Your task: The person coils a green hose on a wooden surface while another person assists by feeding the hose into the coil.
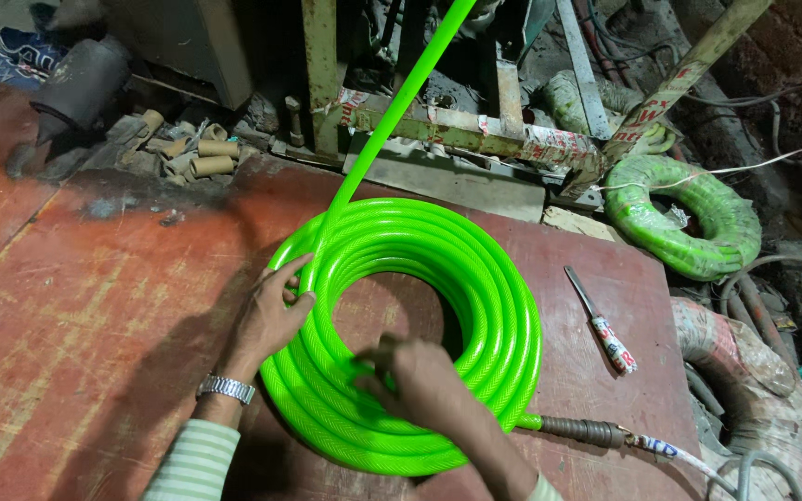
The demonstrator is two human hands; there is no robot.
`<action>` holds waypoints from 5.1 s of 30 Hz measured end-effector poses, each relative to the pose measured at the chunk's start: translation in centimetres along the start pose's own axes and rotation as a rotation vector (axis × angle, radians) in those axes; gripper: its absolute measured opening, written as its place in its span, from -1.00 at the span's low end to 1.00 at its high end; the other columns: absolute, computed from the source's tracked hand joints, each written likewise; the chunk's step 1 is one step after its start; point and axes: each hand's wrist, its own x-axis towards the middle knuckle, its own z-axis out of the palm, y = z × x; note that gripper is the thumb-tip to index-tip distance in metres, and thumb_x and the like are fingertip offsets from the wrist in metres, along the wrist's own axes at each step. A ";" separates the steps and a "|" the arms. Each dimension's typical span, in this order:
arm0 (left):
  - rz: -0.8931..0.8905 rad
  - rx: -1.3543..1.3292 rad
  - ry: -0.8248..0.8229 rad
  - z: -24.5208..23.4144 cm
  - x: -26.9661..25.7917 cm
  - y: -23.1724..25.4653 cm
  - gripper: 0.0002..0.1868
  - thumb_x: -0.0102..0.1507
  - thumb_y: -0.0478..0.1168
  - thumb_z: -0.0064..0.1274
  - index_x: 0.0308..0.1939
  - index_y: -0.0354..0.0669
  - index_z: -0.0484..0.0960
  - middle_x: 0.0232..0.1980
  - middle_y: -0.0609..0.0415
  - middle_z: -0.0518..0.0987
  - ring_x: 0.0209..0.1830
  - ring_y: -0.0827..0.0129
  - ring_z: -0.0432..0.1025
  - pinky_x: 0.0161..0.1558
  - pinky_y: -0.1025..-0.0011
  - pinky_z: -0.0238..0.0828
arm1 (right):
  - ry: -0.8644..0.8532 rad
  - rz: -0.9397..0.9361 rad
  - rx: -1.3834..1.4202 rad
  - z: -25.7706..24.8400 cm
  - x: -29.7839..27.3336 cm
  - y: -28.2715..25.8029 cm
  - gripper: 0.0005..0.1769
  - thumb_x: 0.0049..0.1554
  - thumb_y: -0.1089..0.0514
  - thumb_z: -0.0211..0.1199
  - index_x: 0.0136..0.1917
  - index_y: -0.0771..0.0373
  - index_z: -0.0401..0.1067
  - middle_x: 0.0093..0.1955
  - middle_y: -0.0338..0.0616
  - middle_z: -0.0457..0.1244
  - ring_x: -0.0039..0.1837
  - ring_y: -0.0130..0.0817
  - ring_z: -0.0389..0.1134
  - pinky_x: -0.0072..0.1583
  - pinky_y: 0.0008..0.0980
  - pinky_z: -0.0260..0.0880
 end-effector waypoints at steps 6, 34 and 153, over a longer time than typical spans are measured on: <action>-0.047 -0.023 0.026 -0.2 -0.6 1.4 -0.36 0.15 -0.19 0.13 0.36 0.21 0.55 0.07 -0.14 0.51 -0.08 0.10 0.57 0.04 0.18 0.54 | 0.308 0.031 0.246 -5.4 10.2 6.5 -0.73 0.07 0.01 0.33 -0.11 0.26 0.50 -0.25 0.20 0.34 -0.16 0.35 0.40 -0.13 0.21 0.35; 0.135 0.226 0.409 3.4 -2.1 1.2 -0.42 0.17 -0.16 -0.06 0.30 0.15 0.59 -0.02 -0.03 0.46 0.00 0.02 0.41 0.07 0.06 0.32 | 0.990 0.244 0.647 -20.5 14.4 16.0 -0.75 0.28 0.06 0.23 0.05 0.19 0.22 -0.04 -0.12 0.28 -0.13 -0.40 0.45 -0.26 -0.59 0.65; 0.218 0.541 -0.025 1.6 -7.0 11.2 -0.18 0.13 0.12 0.29 0.36 -0.19 0.41 0.18 -0.13 0.41 0.19 -0.03 0.25 0.27 0.03 0.21 | 0.787 0.193 0.062 2.5 -9.9 15.8 -0.68 0.18 0.07 0.24 0.13 0.20 0.28 -0.07 -0.02 0.25 -0.06 0.02 0.34 -0.11 -0.06 0.30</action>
